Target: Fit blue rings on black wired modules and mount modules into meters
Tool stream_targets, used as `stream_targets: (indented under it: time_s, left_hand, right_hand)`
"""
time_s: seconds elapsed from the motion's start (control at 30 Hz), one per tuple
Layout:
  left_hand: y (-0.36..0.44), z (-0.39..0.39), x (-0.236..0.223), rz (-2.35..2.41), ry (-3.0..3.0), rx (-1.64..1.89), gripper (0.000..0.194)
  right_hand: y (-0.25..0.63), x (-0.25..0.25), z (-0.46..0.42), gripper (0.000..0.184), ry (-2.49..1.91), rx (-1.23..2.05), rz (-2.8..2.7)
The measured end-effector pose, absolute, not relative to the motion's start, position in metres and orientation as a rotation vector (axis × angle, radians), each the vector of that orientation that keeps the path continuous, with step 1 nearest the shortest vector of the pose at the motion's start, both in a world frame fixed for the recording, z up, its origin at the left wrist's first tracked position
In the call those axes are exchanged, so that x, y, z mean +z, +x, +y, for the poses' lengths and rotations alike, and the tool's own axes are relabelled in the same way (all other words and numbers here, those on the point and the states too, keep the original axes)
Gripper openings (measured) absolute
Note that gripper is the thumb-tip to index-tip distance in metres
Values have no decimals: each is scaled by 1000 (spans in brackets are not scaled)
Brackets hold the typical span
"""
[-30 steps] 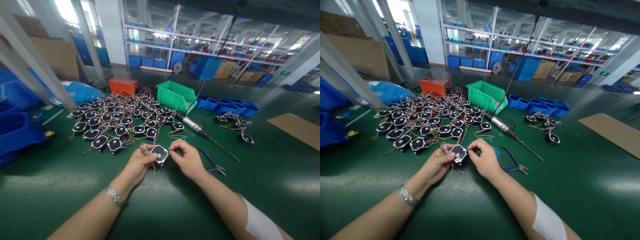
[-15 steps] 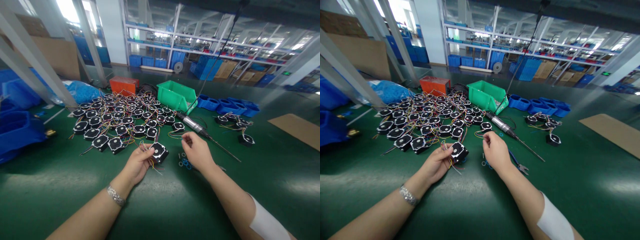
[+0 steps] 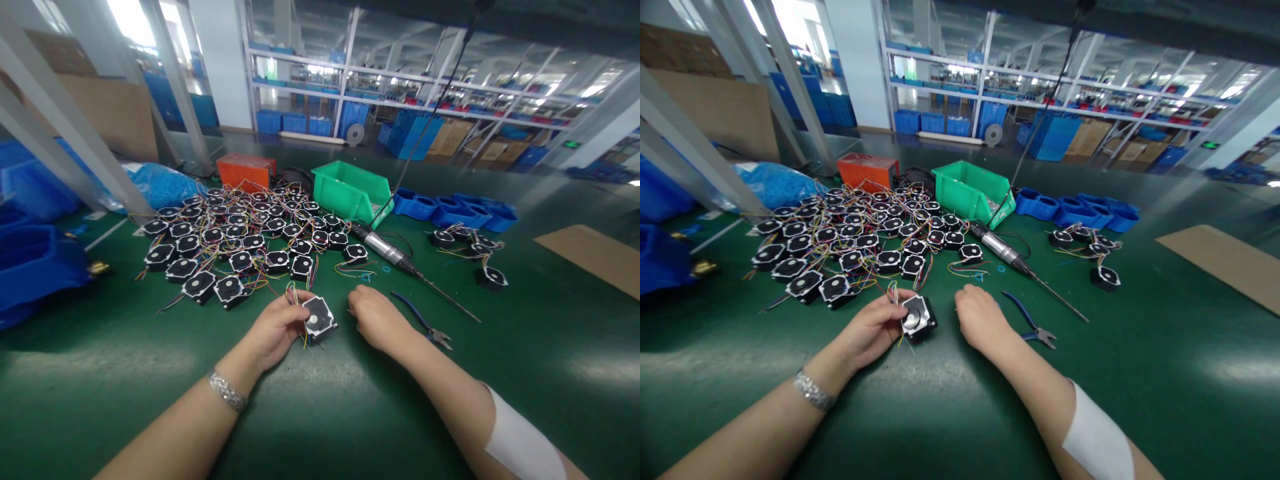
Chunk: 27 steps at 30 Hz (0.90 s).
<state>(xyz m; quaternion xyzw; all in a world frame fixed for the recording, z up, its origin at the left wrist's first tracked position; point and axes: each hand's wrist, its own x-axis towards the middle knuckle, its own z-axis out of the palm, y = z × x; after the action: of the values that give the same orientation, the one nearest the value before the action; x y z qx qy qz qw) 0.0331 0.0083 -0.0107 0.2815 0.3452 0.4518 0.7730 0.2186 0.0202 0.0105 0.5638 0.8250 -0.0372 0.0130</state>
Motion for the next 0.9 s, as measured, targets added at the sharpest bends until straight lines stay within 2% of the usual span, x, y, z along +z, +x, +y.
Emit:
stream_targets:
  time_s: [0.07, 0.13, 0.23, 0.3, 0.47, 0.7, 0.9]
  left_hand:
    - [32, 7, -9, 742, 668, 936, 20]
    - [32, 5, -8, 739, 703, 896, 20]
    - [33, 5, -8, 720, 706, 873, 21]
    - [33, 5, -8, 709, 702, 875, 21]
    - [33, 5, -8, 714, 705, 883, 22]
    - [33, 5, -9, 697, 715, 893, 21]
    - [32, 8, -12, 690, 634, 973, 15]
  right_hand:
    - [214, 13, 19, 9, 1869, -278, 2717]
    - [209, 17, 16, 5, 2025, -588, 2839]
    - [203, 23, 8, 14, 2144, -1083, 2916]
    - [199, 26, 3, 11, 2152, -1229, 2948]
    - [196, 26, -1, 5, 2122, -1146, 2980]
    - [196, 21, 0, 7, 2009, -679, 3143]
    - [198, 14, 3, 19, 1780, -504, 3288]
